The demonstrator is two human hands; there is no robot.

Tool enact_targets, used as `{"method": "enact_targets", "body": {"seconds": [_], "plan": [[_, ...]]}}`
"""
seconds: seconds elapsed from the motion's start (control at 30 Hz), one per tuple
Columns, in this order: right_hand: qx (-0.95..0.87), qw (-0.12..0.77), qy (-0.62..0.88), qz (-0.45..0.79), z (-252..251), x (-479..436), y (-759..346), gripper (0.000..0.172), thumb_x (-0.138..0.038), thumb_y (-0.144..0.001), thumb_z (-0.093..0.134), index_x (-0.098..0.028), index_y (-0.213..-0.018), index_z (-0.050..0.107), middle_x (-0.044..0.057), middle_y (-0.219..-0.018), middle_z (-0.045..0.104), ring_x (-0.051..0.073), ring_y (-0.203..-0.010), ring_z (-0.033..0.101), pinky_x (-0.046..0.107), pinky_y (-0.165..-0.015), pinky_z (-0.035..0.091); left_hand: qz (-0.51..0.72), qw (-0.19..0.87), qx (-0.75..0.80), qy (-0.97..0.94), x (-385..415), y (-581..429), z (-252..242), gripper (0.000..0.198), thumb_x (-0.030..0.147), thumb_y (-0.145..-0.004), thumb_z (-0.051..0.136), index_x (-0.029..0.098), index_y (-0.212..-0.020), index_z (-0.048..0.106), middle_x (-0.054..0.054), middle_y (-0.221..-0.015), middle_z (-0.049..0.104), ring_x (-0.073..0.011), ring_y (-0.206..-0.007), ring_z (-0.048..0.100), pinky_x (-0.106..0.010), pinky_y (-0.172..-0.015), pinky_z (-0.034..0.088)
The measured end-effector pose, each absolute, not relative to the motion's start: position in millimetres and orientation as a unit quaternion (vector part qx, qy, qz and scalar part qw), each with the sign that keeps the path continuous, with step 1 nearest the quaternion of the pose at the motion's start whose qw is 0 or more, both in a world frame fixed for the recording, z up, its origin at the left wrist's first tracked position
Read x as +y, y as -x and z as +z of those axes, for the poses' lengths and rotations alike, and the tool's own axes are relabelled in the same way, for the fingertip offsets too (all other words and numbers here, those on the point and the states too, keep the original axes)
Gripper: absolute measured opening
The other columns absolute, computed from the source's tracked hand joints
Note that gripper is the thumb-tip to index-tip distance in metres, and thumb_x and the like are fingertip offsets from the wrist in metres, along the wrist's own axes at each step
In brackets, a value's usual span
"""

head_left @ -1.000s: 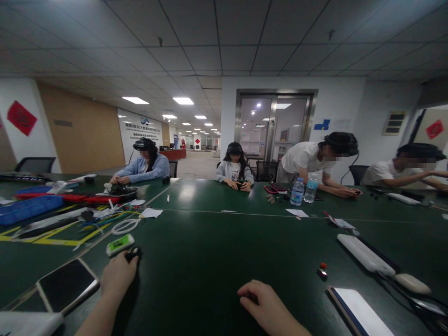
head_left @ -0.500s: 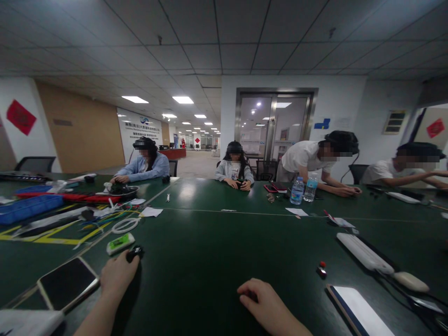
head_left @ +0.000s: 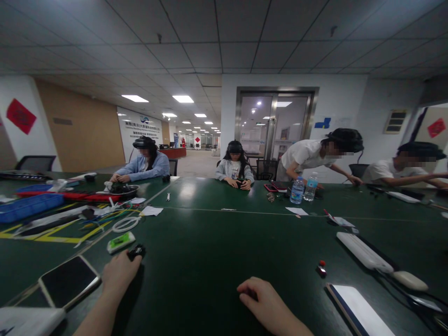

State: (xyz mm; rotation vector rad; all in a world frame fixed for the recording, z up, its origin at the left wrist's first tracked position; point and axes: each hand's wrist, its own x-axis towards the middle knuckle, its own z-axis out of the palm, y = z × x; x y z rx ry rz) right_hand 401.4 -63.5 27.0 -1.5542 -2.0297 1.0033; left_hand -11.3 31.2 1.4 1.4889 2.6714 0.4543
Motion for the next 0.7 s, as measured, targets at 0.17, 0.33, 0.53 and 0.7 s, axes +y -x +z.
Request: {"method": "enact_targets", "body": {"seconds": [0.17,0.33,0.53,0.7], "plan": [[-0.736,0.202,0.549,0.342,25.2,-62.6,-399.1,0.023,-0.032,-0.083,0.051,-0.026,-0.100,0.065,0.002,-0.098,0.062,0.017,-0.088,0.059,0.027,-0.076,0.046,0.149,-0.006,0.860,-0.488,29.9,11.3,-1.6,0.049,0.039,-0.077,0.037,0.008,-0.107,0.061,-0.020,-0.098,0.064,-0.0319,-0.091,0.061,-0.036,-0.076,0.046],[-0.734,0.197,0.551,0.345,25.2,-62.1,-399.7,0.024,-0.032,-0.083,0.051,-0.025,-0.101,0.065,0.002,-0.099,0.062,0.017,-0.088,0.058,0.028,-0.076,0.045,0.159,-0.014,0.871,-0.465,30.0,10.4,-1.4,0.051,0.038,-0.079,0.036,0.003,-0.108,0.059,-0.022,-0.097,0.063,-0.0327,-0.091,0.061,-0.037,-0.076,0.046],[-0.732,0.205,0.548,0.350,23.4,-61.9,-401.9,0.022,-0.033,-0.083,0.052,-0.026,-0.100,0.065,0.001,-0.100,0.062,0.018,-0.090,0.058,0.028,-0.077,0.046,0.173,-0.002,0.861,-0.479,28.1,3.5,3.7,0.052,0.039,-0.080,0.038,0.003,-0.113,0.056,-0.022,-0.102,0.063,-0.0329,-0.096,0.059,-0.038,-0.080,0.045],[-0.727,0.217,0.542,0.361,21.4,-61.6,-402.0,0.025,-0.032,-0.084,0.052,-0.026,-0.105,0.063,0.001,-0.102,0.061,0.017,-0.091,0.059,0.028,-0.077,0.046,0.179,0.051,0.782,-0.595,22.9,-34.6,9.7,0.049,0.036,-0.078,0.043,0.008,-0.116,0.055,-0.017,-0.114,0.059,-0.0277,-0.101,0.058,-0.035,-0.081,0.045]]}}
